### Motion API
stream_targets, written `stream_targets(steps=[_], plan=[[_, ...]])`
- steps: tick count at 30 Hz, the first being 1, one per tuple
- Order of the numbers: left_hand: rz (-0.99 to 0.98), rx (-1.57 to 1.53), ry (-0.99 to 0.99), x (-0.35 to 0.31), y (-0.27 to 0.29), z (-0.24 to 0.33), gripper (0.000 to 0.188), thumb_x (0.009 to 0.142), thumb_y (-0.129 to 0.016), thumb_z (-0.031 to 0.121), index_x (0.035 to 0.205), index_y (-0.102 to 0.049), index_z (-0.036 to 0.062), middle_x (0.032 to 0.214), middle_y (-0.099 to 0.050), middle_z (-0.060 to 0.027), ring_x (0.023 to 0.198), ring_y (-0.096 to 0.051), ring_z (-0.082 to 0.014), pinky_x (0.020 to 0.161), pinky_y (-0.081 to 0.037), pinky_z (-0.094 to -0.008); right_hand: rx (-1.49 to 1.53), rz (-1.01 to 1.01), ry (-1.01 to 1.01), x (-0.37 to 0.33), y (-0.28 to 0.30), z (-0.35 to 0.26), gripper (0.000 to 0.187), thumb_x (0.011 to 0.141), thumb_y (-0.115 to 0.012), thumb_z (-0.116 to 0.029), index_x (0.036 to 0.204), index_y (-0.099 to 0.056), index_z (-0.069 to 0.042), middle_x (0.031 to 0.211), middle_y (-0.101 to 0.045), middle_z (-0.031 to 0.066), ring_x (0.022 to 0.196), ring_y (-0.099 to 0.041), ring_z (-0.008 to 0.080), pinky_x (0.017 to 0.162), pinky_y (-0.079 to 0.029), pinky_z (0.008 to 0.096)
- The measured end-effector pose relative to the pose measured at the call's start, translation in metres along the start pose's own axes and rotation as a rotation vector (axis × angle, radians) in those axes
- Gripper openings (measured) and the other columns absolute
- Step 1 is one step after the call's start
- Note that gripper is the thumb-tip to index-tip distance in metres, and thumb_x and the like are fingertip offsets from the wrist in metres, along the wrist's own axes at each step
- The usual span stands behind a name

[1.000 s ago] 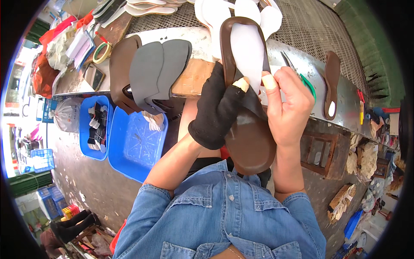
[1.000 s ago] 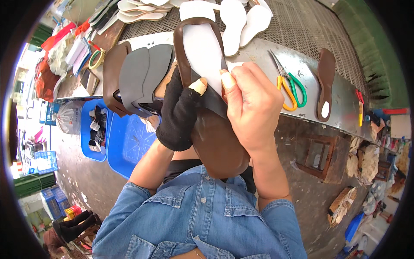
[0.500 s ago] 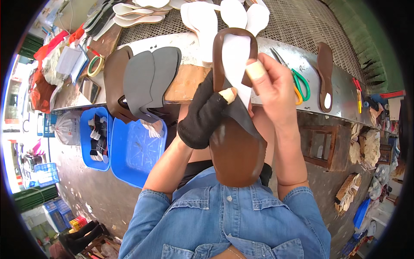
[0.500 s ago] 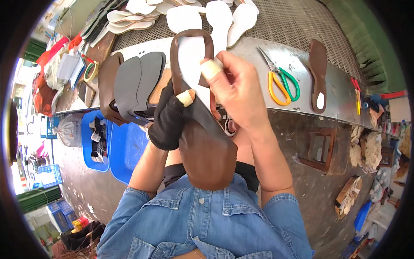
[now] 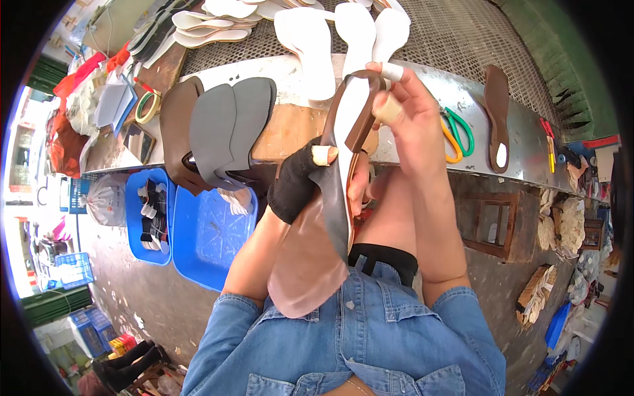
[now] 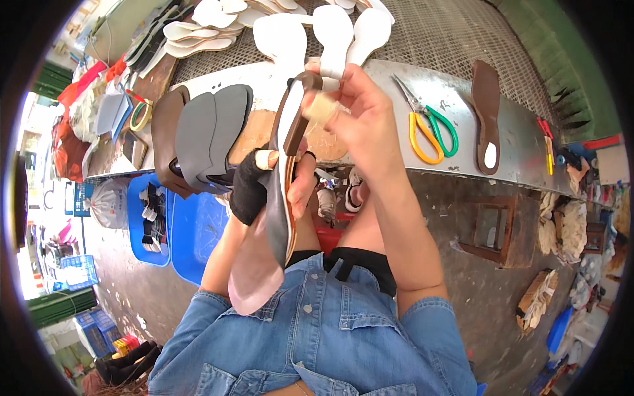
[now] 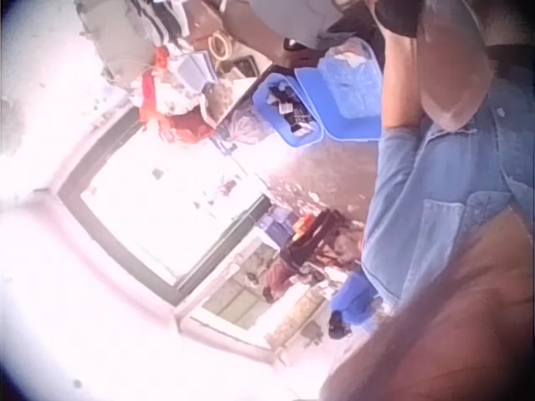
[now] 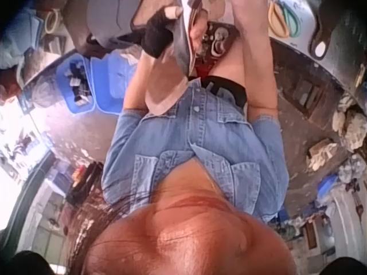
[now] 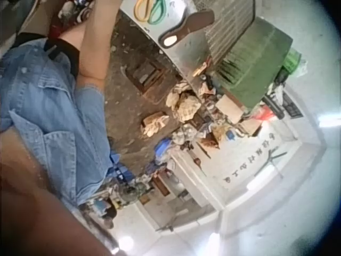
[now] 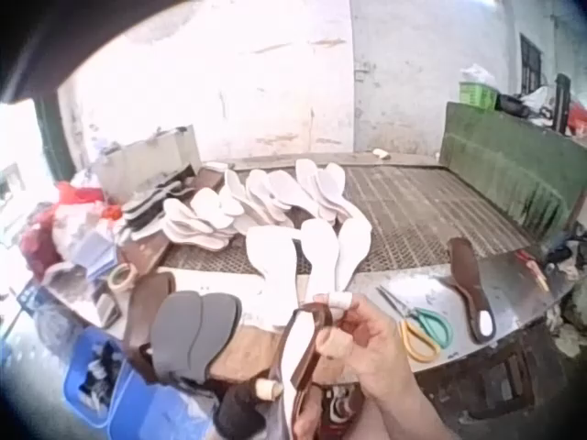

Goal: Glueing and assembling the components of shoe soles using a workbench and various shoe parts.

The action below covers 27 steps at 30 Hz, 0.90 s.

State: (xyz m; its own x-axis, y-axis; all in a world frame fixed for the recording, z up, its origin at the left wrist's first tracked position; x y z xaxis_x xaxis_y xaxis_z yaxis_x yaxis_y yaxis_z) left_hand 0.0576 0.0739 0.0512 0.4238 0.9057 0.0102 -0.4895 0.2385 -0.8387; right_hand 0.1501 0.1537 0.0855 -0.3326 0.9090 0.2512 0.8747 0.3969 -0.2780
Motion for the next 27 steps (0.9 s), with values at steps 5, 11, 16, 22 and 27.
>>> stream_targets(steps=[5, 11, 16, 22, 27], plan=[[0.112, 0.277, 0.052, -0.002, 0.013, 0.003, 0.046, 0.081, -0.055, 0.034, 0.109, -0.047, -0.0022, 0.076, -0.059, -0.0159, 0.065, -0.062, -0.0236, 0.063, -0.052, -0.0335, -0.020, 0.158, -0.061, 0.004, 0.023, 0.011, 0.025, 0.089, -0.059, -0.028, 0.094, -0.064, -0.004, 0.072, -0.059, -0.0017, 0.061, -0.051, 0.0039, 0.052, -0.038, 0.0190], [0.332, 0.675, -0.179, -0.003, 0.013, 0.023, 0.042, 0.093, -0.048, 0.027, 0.124, -0.044, 0.0006, 0.101, -0.058, -0.0066, 0.091, -0.056, -0.0128, 0.078, -0.047, -0.0271, -0.367, -0.051, -0.085, -0.026, 0.004, 0.022, 0.019, 0.089, -0.059, -0.020, 0.091, -0.060, -0.001, 0.062, -0.054, -0.0010, 0.049, -0.047, 0.0038, 0.043, -0.034, 0.0184], [0.454, 0.594, -0.340, -0.007, 0.023, 0.029, 0.037, 0.096, -0.045, 0.035, 0.115, -0.051, 0.0029, 0.103, -0.057, -0.0025, 0.095, -0.051, -0.0100, 0.083, -0.042, -0.0247, 0.255, 0.050, -0.302, -0.030, 0.010, 0.040, 0.015, 0.082, -0.066, -0.005, 0.092, -0.055, -0.002, 0.071, -0.056, -0.0001, 0.059, -0.051, 0.0036, 0.050, -0.038, 0.0166], [0.385, 0.619, -0.173, -0.007, 0.018, 0.024, 0.039, 0.090, -0.057, 0.029, 0.116, -0.054, -0.0007, 0.106, -0.060, -0.0064, 0.096, -0.053, -0.0103, 0.082, -0.044, -0.0272, -0.285, 0.039, 0.028, -0.051, 0.002, 0.014, 0.013, 0.082, -0.067, -0.006, 0.089, -0.057, -0.002, 0.071, -0.053, -0.0035, 0.059, -0.045, 0.0017, 0.052, -0.034, 0.0165], [0.382, 0.774, -0.130, -0.010, 0.016, 0.039, 0.031, 0.081, -0.066, 0.021, 0.101, -0.061, -0.0018, 0.089, -0.065, -0.0070, 0.082, -0.058, -0.0126, 0.075, -0.047, -0.0287, -0.024, 0.083, -0.336, -0.054, 0.015, 0.041, 0.012, 0.087, -0.062, -0.018, 0.088, -0.060, -0.006, 0.071, -0.055, -0.0041, 0.056, -0.045, 0.0018, 0.050, -0.034, 0.0159]])
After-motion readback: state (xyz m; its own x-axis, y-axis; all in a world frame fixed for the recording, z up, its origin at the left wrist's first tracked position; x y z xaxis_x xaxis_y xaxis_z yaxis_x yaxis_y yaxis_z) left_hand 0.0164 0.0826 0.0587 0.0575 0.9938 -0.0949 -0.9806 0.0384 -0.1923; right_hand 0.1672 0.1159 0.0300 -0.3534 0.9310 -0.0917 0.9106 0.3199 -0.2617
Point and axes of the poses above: each hand's wrist, its own x-axis towards the middle knuckle, its own y-axis out of the back of the hand, z = x × y, the point moved 6 cm from there along x, towards the middle knuckle
